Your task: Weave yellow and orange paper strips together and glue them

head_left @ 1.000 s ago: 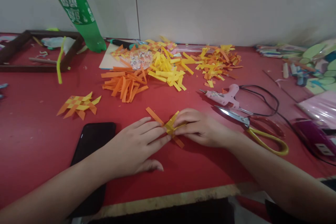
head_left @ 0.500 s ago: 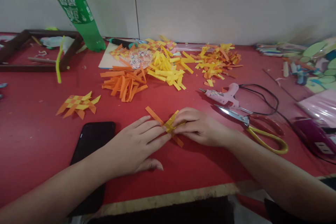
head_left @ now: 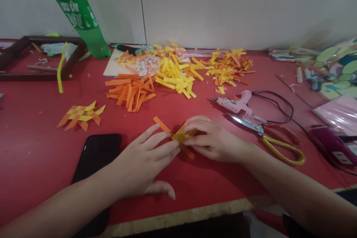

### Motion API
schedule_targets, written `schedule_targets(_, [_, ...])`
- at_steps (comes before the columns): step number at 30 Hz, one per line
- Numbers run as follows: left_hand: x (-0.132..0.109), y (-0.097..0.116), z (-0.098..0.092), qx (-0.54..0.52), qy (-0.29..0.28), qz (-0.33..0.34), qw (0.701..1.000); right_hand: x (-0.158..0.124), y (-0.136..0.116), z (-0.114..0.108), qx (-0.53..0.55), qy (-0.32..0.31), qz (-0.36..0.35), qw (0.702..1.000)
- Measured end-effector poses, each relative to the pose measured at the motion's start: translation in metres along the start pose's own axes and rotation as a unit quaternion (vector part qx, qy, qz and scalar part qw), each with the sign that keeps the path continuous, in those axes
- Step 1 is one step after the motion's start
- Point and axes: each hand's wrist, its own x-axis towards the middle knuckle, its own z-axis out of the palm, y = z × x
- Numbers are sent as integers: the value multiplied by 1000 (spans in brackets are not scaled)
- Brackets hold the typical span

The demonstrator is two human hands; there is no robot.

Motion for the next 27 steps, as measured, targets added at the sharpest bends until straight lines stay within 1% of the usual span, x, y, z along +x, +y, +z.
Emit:
schedule_targets(2, [0,1,0,-10,6,-4,1000,0,-1,-1,-6,-6,5,1000])
schedule_targets(6, [0,2,0,-20,14,-9,1000,1,-2,-2,-11,-5,-8,1000])
schedule_targets(11, [-2,4,0,-41,7,-17,999,1,-2,-1,-16,-13,-9,1000])
schedule_targets(17, [-2,3,-1,-55,3,-16,998,2,-2,1,4,-23,-3,1000])
schedule_targets(21, [-1,3,-1,-65,8,-27,998,2,0,3,32,-5,13,999])
schedule_targets(27, [0,5,1,-89,-5,-39,995,2,0,5,29,2,21,999])
